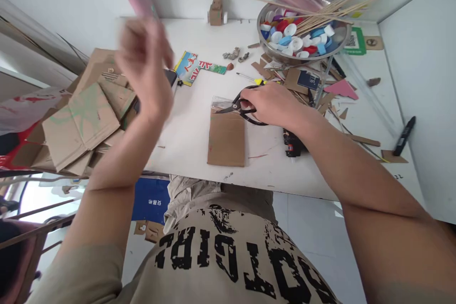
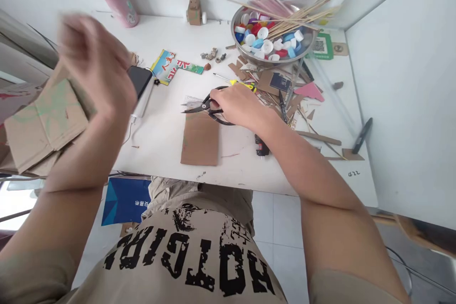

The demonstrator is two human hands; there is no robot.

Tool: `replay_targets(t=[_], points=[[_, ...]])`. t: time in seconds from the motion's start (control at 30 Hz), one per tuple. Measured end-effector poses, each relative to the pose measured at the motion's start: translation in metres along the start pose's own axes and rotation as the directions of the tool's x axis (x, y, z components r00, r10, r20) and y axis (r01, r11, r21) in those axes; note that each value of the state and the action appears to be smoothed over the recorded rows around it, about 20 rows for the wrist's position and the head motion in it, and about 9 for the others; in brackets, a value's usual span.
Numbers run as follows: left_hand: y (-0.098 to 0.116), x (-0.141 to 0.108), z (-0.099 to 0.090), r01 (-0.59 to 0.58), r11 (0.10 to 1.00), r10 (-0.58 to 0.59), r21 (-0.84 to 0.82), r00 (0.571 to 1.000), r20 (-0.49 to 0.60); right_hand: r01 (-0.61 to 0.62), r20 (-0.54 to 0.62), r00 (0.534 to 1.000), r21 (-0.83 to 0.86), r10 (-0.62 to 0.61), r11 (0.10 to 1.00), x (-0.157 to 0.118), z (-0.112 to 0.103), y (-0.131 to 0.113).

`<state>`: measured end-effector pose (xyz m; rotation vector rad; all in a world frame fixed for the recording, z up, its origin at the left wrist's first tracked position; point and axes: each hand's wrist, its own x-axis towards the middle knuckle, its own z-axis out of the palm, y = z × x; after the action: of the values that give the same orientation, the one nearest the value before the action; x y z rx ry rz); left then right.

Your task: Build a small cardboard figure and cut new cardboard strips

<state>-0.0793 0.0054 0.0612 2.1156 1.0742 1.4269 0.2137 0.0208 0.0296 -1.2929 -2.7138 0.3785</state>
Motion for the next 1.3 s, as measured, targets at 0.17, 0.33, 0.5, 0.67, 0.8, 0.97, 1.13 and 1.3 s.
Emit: replay_targets(t=[0.17,0.33,0.5,0.67,0.8,0.97,1.13,1.3], points=[[0.006,-0.070,0.062,0.198,0.980,-0.199,-0.031,0.980,-0.029,0.144,0.124,0.985,-0.211,-0.119,0.967,0.022,0.008,0.000],[-0.025,-0.102,0.055,0.141,0.973,-0.168,0.183,0.975,0.145,0.248,0.145,0.966,-0.294,-0.213,0.923,0.023,0.010,-0.004],[-0.042,-0.105,0.055,0.112,0.951,-0.186,0.288,0.951,0.246,0.147,0.109,0.986,-0.233,-0.125,0.961,0.002,0.004,-0.004],[-0.029,-0.115,0.065,-0.145,0.941,0.007,0.306,0.911,0.411,0.034,0.038,0.999,-0.208,-0.027,0.977,-0.020,0.011,-0.004],[-0.019,-0.119,0.069,-0.375,0.886,0.166,0.272,0.805,0.570,-0.111,0.007,0.993,-0.226,0.116,0.968,-0.028,0.022,-0.005],[-0.013,-0.118,0.070,-0.437,0.827,0.145,0.355,0.774,0.616,-0.186,-0.008,0.982,-0.236,0.190,0.954,-0.038,0.021,-0.005],[-0.015,-0.121,0.073,-0.335,0.874,0.053,0.353,0.786,0.615,-0.207,-0.015,0.978,-0.246,0.209,0.947,-0.038,0.024,-0.009],[-0.019,-0.125,0.076,-0.262,0.896,-0.018,0.360,0.786,0.617,-0.186,-0.019,0.982,-0.252,0.188,0.950,-0.031,0.034,-0.009]])
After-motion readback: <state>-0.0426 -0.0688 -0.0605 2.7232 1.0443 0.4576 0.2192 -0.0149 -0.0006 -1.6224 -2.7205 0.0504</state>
